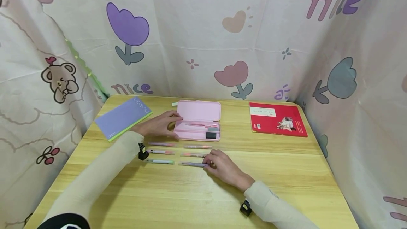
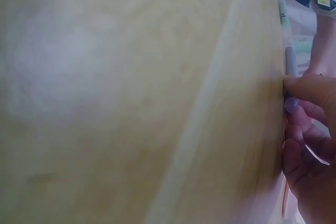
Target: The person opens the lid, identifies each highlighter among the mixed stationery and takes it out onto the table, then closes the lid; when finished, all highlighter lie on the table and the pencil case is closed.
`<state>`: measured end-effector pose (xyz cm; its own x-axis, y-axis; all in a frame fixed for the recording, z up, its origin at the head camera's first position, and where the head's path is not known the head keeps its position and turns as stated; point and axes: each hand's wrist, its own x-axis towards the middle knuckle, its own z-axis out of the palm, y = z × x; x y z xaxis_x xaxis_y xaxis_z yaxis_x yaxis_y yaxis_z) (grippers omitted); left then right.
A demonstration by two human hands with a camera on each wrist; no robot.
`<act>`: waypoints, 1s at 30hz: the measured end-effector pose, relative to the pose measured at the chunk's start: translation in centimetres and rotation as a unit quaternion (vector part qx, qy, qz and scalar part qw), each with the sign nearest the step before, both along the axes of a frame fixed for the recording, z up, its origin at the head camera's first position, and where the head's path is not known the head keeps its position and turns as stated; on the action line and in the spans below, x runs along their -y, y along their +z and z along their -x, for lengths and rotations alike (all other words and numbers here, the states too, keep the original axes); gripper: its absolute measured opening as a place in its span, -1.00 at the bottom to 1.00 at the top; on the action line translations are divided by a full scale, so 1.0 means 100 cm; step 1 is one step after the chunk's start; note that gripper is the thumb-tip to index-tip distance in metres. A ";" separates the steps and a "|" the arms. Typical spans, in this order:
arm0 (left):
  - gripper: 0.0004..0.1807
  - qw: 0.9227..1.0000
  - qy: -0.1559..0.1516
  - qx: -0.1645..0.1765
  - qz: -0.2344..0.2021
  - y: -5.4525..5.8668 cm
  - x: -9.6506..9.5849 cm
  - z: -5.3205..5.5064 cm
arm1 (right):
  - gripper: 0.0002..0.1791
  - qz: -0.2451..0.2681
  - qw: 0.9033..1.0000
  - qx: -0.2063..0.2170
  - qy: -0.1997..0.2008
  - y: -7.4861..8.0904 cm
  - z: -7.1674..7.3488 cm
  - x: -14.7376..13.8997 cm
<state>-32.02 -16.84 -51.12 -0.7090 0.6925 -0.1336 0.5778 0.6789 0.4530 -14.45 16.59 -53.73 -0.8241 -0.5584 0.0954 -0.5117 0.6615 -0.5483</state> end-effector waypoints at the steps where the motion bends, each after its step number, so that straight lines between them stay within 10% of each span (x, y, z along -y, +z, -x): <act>1: 0.14 1.000 0.000 0.000 -0.001 0.000 0.000 0.000 | -0.91 0.000 1.000 0.000 0.000 0.000 0.000 0.000; 18: 0.15 1.000 -0.006 -0.005 -0.003 0.001 -0.003 -0.002 | -0.80 0.083 0.994 0.024 -0.067 0.016 0.015 -0.015; 30: 0.15 1.000 0.000 -0.001 0.002 0.003 -0.005 -0.005 | -0.52 0.208 0.940 0.186 -0.199 0.018 0.091 -0.051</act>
